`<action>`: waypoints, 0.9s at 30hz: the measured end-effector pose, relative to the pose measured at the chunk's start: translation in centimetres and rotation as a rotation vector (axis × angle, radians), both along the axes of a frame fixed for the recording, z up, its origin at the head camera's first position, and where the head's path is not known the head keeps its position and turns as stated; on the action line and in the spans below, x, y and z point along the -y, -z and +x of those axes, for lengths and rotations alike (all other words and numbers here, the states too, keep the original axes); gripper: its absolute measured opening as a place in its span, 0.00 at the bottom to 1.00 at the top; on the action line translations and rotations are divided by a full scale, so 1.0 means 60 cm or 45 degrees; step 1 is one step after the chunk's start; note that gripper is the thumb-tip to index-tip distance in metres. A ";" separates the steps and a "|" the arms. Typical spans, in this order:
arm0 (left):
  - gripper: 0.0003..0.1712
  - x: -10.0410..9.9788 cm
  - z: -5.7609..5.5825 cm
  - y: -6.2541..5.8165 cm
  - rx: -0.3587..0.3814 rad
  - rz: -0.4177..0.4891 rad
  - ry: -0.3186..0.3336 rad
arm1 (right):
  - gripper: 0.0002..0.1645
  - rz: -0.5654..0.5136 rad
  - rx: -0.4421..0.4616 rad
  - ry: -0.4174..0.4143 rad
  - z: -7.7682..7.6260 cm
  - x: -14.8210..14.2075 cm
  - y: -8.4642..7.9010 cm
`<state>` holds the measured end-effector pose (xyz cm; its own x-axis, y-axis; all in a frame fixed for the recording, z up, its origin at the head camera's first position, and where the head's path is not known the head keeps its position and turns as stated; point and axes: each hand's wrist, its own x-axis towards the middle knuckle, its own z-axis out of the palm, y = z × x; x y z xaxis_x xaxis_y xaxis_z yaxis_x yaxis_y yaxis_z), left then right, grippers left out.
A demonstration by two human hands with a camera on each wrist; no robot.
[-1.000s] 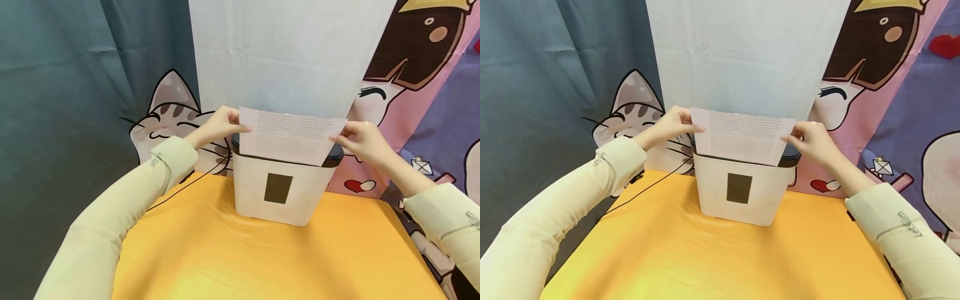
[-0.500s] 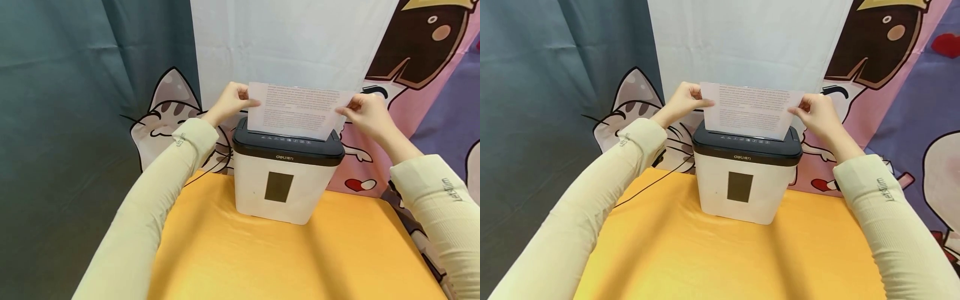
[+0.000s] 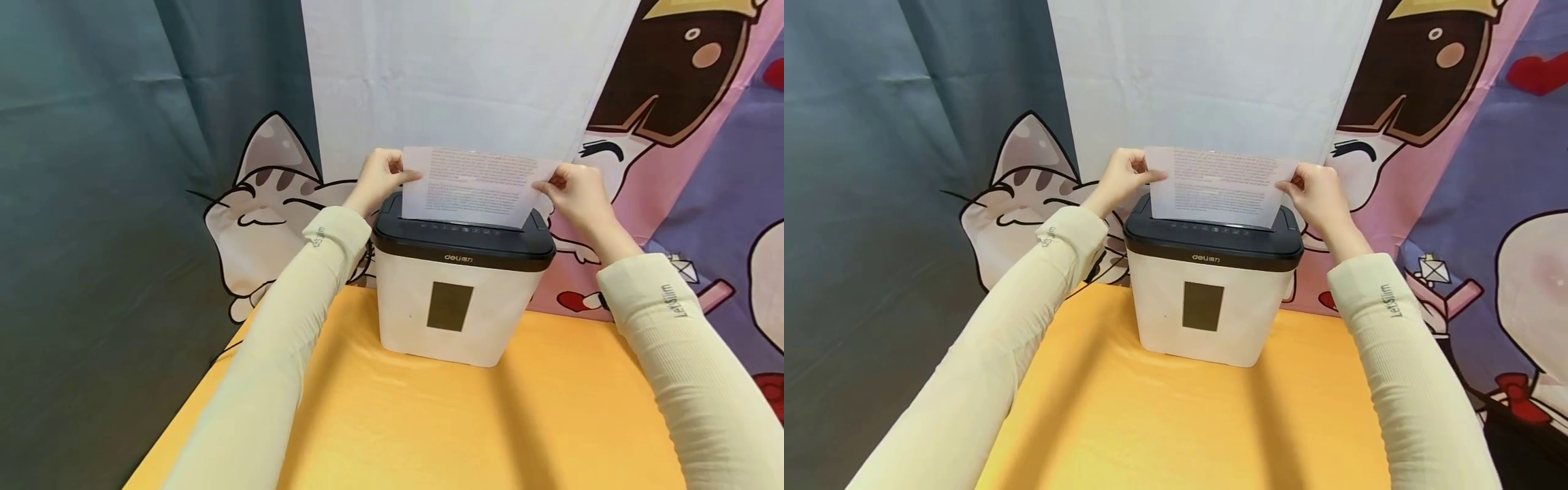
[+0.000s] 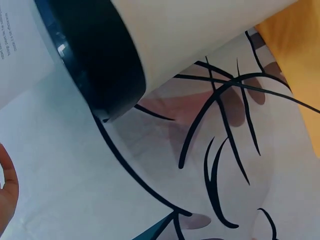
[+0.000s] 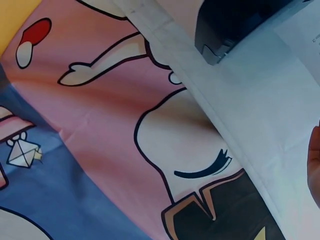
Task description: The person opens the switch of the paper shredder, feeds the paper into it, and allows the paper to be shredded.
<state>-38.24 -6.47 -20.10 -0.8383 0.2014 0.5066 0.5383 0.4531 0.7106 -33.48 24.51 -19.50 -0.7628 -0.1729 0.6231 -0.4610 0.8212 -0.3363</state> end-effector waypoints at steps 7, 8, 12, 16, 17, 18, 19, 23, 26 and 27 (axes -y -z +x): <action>0.21 0.001 -0.008 0.014 0.018 -0.026 -0.038 | 0.12 -0.010 0.052 0.008 -0.002 0.006 0.014; 0.20 0.001 -0.009 0.015 0.020 -0.028 -0.044 | 0.12 -0.011 0.058 0.002 -0.003 0.006 0.015; 0.18 0.000 -0.012 0.017 0.023 -0.041 -0.051 | 0.13 -0.012 0.080 -0.007 -0.006 0.006 0.015; 0.22 -0.001 -0.014 0.017 0.016 -0.038 -0.050 | 0.15 -0.015 0.108 -0.009 -0.009 0.004 0.014; 0.23 -0.001 -0.014 0.018 0.019 -0.032 -0.047 | 0.15 -0.014 0.111 -0.005 -0.009 0.004 0.014; 0.24 -0.002 -0.015 0.019 0.020 -0.028 -0.044 | 0.15 -0.011 0.109 -0.004 -0.010 0.003 0.016; 0.24 -0.002 -0.015 0.022 0.026 -0.029 -0.041 | 0.15 -0.017 0.114 -0.008 -0.010 0.002 0.018; 0.21 -0.002 -0.016 0.036 0.061 -0.042 -0.039 | 0.11 -0.017 0.106 -0.006 -0.011 -0.001 0.030; 0.12 0.000 -0.016 0.047 0.067 -0.063 -0.057 | 0.11 -0.003 0.112 -0.003 -0.010 0.001 0.038; 0.10 0.001 -0.016 0.050 0.069 -0.064 -0.063 | 0.11 0.000 0.116 -0.006 -0.010 0.002 0.040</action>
